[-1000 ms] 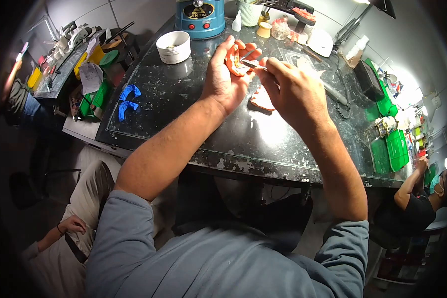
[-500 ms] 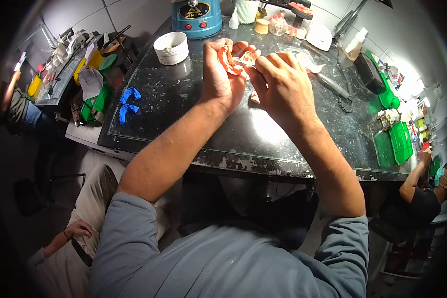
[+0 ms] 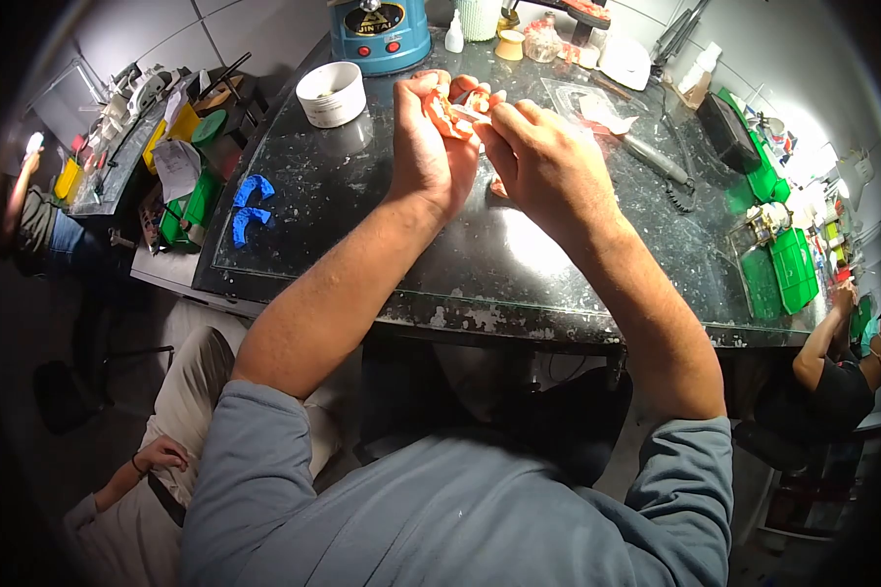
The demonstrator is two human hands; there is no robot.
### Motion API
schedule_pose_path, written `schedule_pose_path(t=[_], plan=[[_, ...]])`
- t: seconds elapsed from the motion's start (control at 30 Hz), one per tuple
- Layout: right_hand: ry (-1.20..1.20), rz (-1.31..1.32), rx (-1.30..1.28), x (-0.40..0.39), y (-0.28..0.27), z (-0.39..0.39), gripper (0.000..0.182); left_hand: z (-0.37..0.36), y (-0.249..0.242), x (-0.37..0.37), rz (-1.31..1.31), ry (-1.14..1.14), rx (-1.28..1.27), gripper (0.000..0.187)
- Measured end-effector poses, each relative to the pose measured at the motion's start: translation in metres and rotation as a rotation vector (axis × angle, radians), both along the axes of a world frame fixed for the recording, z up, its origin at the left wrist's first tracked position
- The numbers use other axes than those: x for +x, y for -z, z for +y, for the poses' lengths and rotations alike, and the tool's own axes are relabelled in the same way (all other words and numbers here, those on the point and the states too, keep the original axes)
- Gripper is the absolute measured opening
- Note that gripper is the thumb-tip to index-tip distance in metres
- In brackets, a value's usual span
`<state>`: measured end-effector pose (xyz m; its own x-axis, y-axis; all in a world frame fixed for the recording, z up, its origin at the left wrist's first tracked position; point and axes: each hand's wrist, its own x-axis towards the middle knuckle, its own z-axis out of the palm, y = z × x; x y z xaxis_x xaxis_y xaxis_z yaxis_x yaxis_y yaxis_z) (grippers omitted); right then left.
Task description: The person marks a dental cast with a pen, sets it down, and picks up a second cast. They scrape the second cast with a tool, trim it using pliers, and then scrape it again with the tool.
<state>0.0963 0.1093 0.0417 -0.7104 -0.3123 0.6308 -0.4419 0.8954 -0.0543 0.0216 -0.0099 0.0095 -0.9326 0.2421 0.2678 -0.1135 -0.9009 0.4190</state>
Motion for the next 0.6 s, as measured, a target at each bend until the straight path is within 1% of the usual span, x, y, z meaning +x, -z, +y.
schedule_pose_path(t=[0.07,0.1,0.17,0.2,0.27,0.3,0.37,0.4,0.47,0.5,0.6], plan=[[0.037,-0.103,-0.024,0.000,0.000,-0.001,0.020,-0.001,0.000,0.000,0.040,0.046,0.024,0.022],[0.036,-0.102,-0.023,-0.001,0.002,0.000,0.020,-0.001,0.000,0.000,0.041,0.045,0.024,0.022],[-0.015,-0.073,-0.127,-0.005,0.007,0.005,0.018,-0.001,-0.001,0.001,-0.010,0.037,0.030,0.022],[-0.012,-0.071,-0.126,-0.005,0.005,0.008,0.018,-0.001,-0.001,0.000,-0.008,0.039,0.031,0.022],[-0.034,0.222,0.076,-0.006,0.001,0.014,0.018,-0.002,-0.002,0.000,-0.061,0.083,0.094,0.023],[-0.036,0.220,0.077,-0.005,0.000,0.012,0.018,-0.003,-0.003,0.002,-0.063,0.081,0.095,0.023],[-0.008,0.131,0.026,-0.002,-0.002,0.008,0.019,-0.003,-0.005,0.005,-0.225,0.076,0.118,0.031],[-0.008,0.131,0.026,0.000,-0.003,0.005,0.019,-0.003,-0.003,0.003,-0.234,0.085,0.127,0.037],[0.041,0.031,-0.016,0.004,-0.005,0.000,0.021,-0.005,-0.003,0.007,-0.240,0.130,0.136,0.038],[0.041,0.032,-0.017,0.003,-0.005,-0.002,0.021,-0.006,-0.003,0.008,-0.243,0.173,0.147,0.040],[0.040,0.103,0.047,0.002,-0.005,-0.004,0.021,-0.007,-0.002,0.003,-0.210,0.202,0.174,0.041]])
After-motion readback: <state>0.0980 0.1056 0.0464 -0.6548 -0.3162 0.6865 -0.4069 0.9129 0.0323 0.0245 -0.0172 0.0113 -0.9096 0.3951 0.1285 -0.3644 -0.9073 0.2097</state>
